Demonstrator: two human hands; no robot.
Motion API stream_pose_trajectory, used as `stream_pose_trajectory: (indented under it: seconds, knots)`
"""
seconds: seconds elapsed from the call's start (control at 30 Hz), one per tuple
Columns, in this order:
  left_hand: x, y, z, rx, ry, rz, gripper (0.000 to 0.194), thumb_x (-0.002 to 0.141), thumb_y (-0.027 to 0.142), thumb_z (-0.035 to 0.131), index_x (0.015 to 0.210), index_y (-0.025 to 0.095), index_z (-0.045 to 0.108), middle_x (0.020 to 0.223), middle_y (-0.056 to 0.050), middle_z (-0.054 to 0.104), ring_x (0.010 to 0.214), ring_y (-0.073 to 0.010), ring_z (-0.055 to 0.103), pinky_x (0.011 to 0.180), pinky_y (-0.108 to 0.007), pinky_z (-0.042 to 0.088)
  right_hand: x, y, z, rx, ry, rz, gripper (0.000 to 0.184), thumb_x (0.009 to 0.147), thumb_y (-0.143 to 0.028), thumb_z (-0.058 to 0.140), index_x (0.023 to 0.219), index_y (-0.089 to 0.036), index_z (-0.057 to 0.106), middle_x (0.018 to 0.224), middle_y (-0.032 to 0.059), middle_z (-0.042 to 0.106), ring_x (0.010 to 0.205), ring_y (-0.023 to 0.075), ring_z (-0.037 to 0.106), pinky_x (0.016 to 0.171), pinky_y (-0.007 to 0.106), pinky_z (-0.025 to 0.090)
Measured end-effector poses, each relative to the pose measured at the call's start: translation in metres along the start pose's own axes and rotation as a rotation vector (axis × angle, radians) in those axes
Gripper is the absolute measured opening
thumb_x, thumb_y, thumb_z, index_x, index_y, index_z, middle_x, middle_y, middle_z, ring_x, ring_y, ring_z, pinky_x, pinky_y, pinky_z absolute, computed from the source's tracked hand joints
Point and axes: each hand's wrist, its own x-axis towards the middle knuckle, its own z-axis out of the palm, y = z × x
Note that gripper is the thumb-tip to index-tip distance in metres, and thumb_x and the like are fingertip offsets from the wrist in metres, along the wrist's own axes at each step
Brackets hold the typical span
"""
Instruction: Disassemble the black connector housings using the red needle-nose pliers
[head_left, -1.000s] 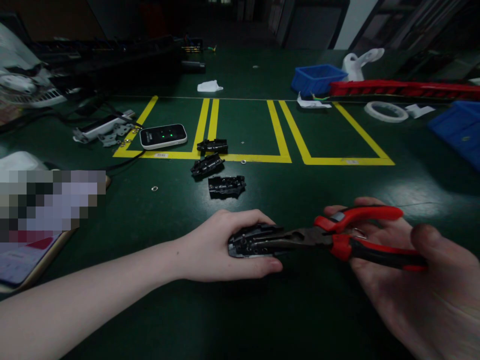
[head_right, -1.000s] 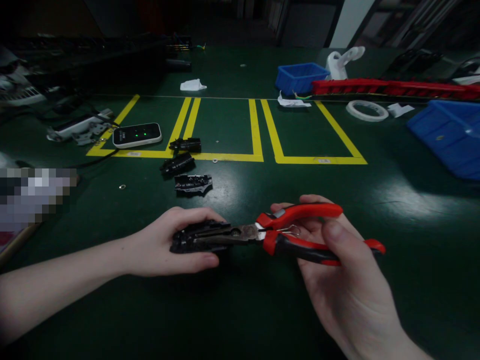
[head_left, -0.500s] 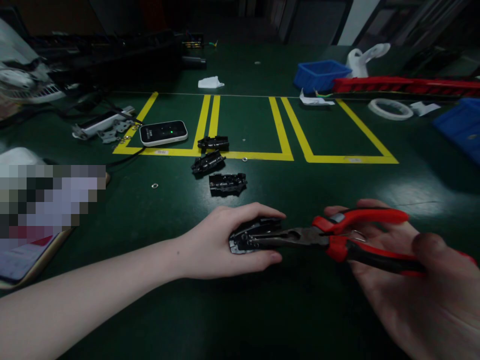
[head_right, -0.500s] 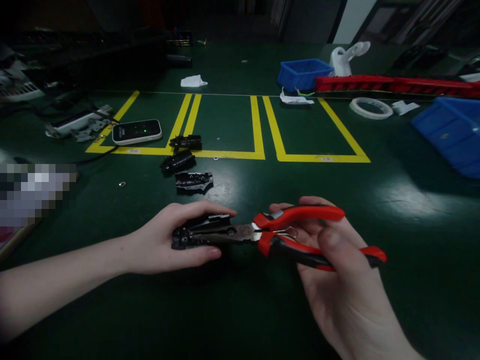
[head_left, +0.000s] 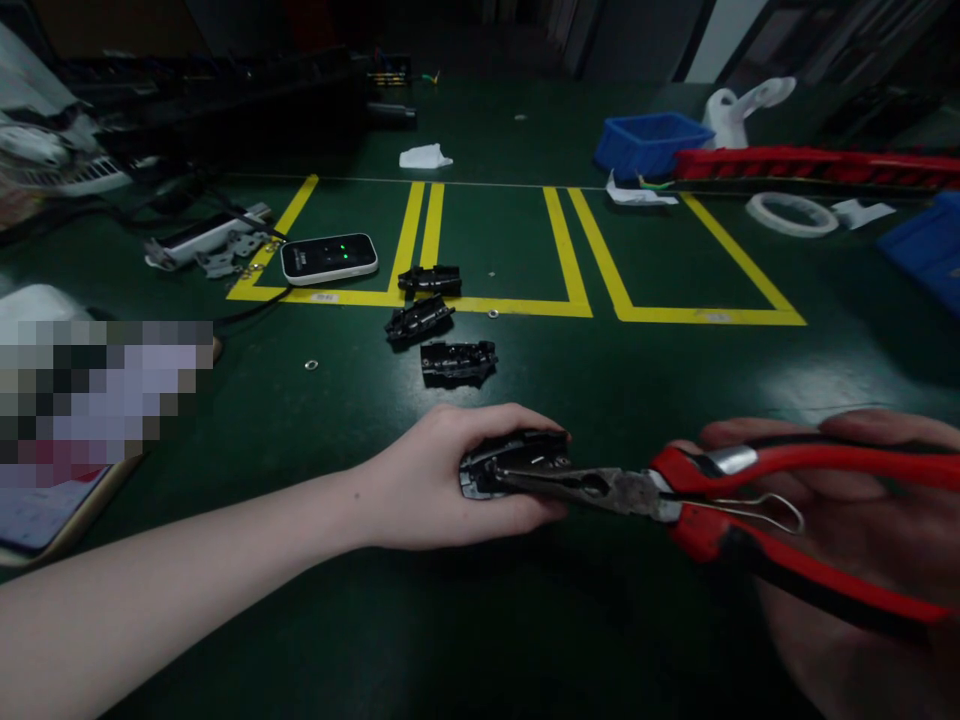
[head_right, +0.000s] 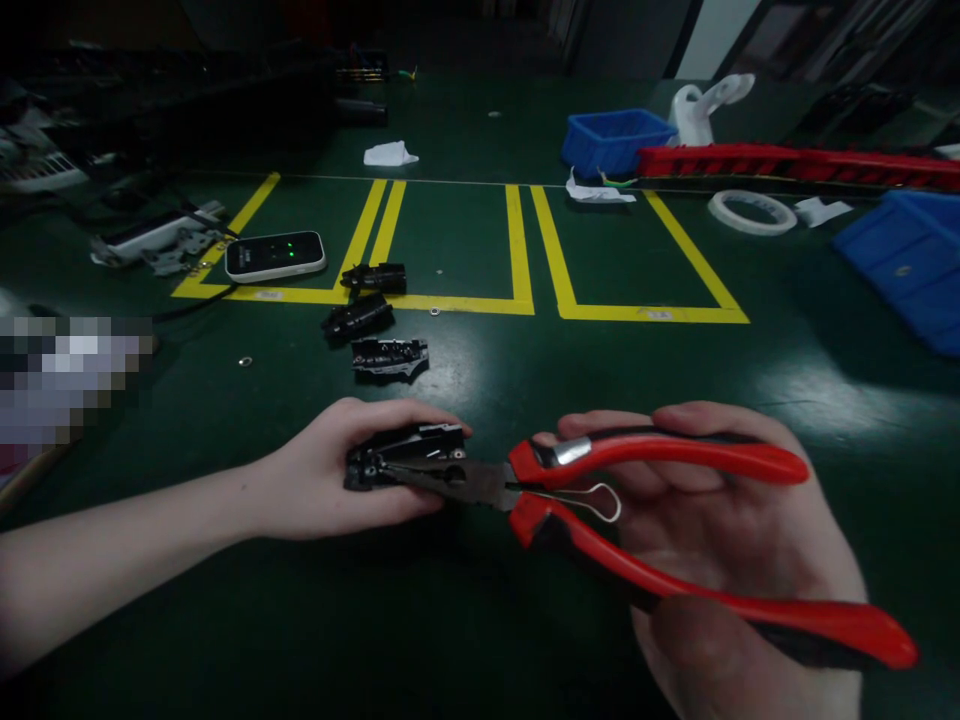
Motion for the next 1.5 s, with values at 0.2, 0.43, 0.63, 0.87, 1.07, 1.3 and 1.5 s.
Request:
stream_pose_trajectory:
  seconds: [0.2,0.43,0.63,0.87,1.07,1.3,1.5]
  knots:
    - [0.000,0.000,-0.001,0.000,-0.010,0.000,0.037,0.084,0.023,0.077,0.117,0.013,0.065,0.105,-0.005,0.075,0.091,-0.0169,0.072,0.080,-0.025,0.056,0.001,0.000,-0.001,0.004,0.017,0.010,0.047,0.063,-0.058,0.084,0.103,-0.038,0.069,0.100,0.0019,0.078,0.084,0.0285,0.076,0.061,0.037,0.065]
    - [0.000,0.000,0.000,0.029,0.003,-0.001,0.042,0.085,0.024,0.075,0.123,0.012,0.061,0.107,-0.005,0.075,0.093,-0.0160,0.071,0.082,-0.025,0.055,0.006,0.004,-0.003,0.007,0.064,0.147,0.055,0.063,-0.063,0.083,0.105,-0.029,0.073,0.108,0.0066,0.078,0.097,0.0290,0.075,0.080,0.036,0.064]
    - [0.000,-0.001,-0.001,0.036,0.009,0.007,0.044,0.085,0.026,0.076,0.125,0.013,0.060,0.109,-0.005,0.074,0.093,-0.0158,0.070,0.083,-0.025,0.054,0.005,0.009,-0.008,0.064,0.094,0.236,0.055,0.066,-0.065,0.078,0.106,-0.028,0.074,0.113,0.0079,0.077,0.105,0.0312,0.073,0.085,0.037,0.063]
    - [0.000,-0.001,-0.001,-0.035,-0.024,0.009,0.030,0.085,0.030,0.076,0.109,0.015,0.067,0.096,-0.003,0.074,0.082,-0.0159,0.070,0.073,-0.024,0.054,-0.001,0.004,-0.007,-0.019,0.013,0.031,0.062,0.052,-0.059,0.089,0.106,-0.037,0.069,0.102,0.0038,0.078,0.090,0.0318,0.075,0.068,0.039,0.066]
    - [0.000,0.000,-0.001,-0.003,-0.026,0.000,0.035,0.084,0.029,0.078,0.112,0.012,0.066,0.099,-0.005,0.074,0.087,-0.0171,0.069,0.076,-0.025,0.054,0.000,-0.001,-0.001,0.012,-0.006,0.011,0.055,0.056,-0.055,0.089,0.105,-0.038,0.070,0.102,0.0030,0.078,0.084,0.0292,0.076,0.061,0.037,0.065]
    - [0.000,0.001,-0.001,0.000,-0.027,-0.042,0.037,0.084,0.029,0.077,0.115,0.014,0.065,0.102,-0.004,0.074,0.086,-0.0166,0.070,0.075,-0.025,0.054,0.010,0.000,0.004,0.030,0.051,0.108,0.061,0.052,-0.066,0.086,0.100,-0.031,0.073,0.098,0.0046,0.078,0.086,0.0274,0.076,0.071,0.035,0.064]
    - [0.001,0.000,-0.001,0.012,-0.035,-0.021,0.037,0.085,0.030,0.077,0.116,0.015,0.065,0.104,-0.005,0.073,0.088,-0.0174,0.070,0.077,-0.025,0.055,0.010,-0.001,0.000,0.019,0.100,0.157,0.058,0.053,-0.066,0.086,0.097,-0.030,0.075,0.104,0.0057,0.077,0.096,0.0303,0.074,0.077,0.037,0.065]
